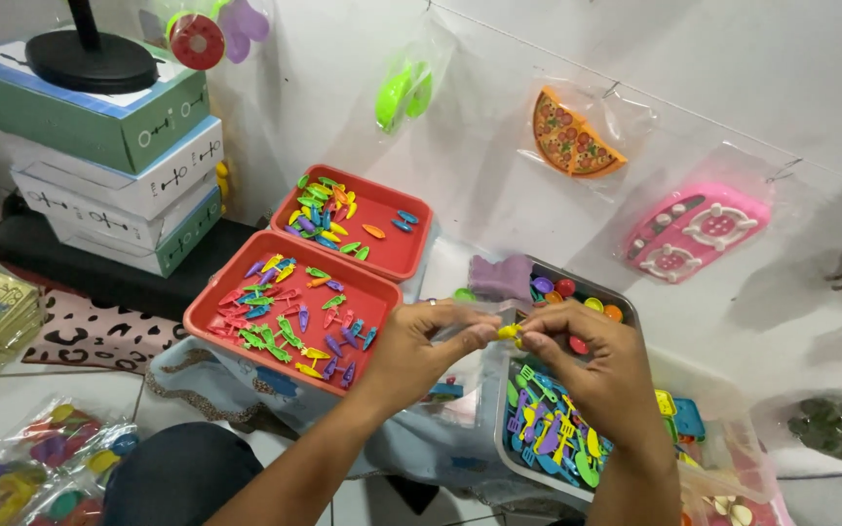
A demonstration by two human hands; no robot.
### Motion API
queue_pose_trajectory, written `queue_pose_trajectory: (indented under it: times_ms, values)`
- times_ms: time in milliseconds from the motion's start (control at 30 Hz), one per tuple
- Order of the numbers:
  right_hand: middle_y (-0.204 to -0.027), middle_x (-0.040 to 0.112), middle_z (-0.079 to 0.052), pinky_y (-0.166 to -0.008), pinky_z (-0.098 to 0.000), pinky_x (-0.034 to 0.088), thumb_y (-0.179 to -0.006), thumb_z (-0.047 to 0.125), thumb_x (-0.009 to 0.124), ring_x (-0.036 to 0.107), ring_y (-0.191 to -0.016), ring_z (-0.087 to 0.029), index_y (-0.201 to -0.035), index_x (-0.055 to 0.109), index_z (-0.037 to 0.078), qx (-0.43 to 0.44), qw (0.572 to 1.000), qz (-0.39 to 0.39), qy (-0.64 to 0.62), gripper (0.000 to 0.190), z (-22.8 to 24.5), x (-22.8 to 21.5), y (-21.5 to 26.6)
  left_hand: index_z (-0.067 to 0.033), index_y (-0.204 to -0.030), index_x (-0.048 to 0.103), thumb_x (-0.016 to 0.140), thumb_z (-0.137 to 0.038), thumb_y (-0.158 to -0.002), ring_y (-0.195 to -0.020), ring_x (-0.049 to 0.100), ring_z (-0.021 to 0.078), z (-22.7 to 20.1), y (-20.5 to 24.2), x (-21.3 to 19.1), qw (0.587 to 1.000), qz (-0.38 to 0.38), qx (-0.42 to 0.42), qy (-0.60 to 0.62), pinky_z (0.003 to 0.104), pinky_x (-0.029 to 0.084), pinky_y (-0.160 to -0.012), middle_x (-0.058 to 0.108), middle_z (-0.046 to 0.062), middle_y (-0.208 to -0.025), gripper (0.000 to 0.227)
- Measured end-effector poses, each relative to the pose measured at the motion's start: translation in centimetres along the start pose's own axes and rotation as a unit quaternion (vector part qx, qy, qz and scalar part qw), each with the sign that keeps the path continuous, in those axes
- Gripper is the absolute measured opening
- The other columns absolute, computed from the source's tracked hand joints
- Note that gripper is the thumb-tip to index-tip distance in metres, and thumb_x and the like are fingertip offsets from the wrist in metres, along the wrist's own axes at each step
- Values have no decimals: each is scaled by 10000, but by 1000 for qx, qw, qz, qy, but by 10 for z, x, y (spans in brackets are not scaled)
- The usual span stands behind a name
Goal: Sorting various small plastic toy pieces and placing them into clear plastic bags for packaging.
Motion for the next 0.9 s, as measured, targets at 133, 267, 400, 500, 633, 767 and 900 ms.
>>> queue_pose_trajectory:
  times_ms: [133,267,400,500,633,767,900]
  values:
    - [-917,767,-57,-708,-237,533,-875,63,717,667,-781,-113,-1090,727,23,56,996,5,-74,218,-25,6,4,-27,-976,804,779,-114,-835,-732,671,98,-1,3,0,1000,-17,22,9,218,544,-654,807,74,-918,167]
    - [-999,682,-126,-779,-302,536,-682,-7,836,642,-863,-191,-1494,386,31,94,957,17,-273,930,-43,17,-3,-10,-997,800,748,-125,-870,-752,681,109,3,-1,-1,995,-23,-41,84,226,570,-678,805,80,-935,179]
    - [-916,748,-98,-726,-257,543,-799,-78,791,652,-779,-142,-990,746,-7,124,950,1,-288,208,-71,23,-1,-42,-1040,815,779,-166,-852,-591,471,50,7,-1,-4,999,-13,-30,37,192,381,-517,765,25,-851,228]
    - [-950,735,-78,-763,-252,533,-812,-92,765,655,-819,-135,-1044,728,8,96,950,-38,-293,255,-69,20,3,-152,-1375,615,866,-151,-585,-1115,733,210,5,-6,-13,984,115,-124,52,323,616,-895,781,120,-1131,829]
    - [-956,726,-95,-816,-279,624,-830,-96,740,702,-835,-158,-1023,716,-13,78,949,-66,-299,211,-68,17,2,-124,-1395,618,821,-119,-648,-973,714,157,18,-6,-16,951,219,-218,3,252,616,-615,767,88,-1246,774]
    - [-901,735,-150,-787,-316,607,-827,-28,778,712,-786,-186,-1035,721,-29,66,958,-84,-267,215,-71,16,1,-107,-1018,828,789,-181,-791,-765,735,150,36,-3,-13,972,166,-140,-90,306,611,-692,811,82,-851,243]
    - [-850,705,-141,-780,-324,584,-782,-8,815,708,-798,-173,-1155,699,-41,51,962,-77,-258,392,-80,16,0,-80,-974,832,798,-134,-791,-817,752,182,38,-1,-14,984,115,-127,-51,338,604,-781,804,133,-799,194]
Point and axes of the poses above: each hand's wrist, its own y-axis away from the middle knuckle, its own x-axis out of the palm, z = x × y, the point moved 1 cm from there along -y, towards the middle knuckle
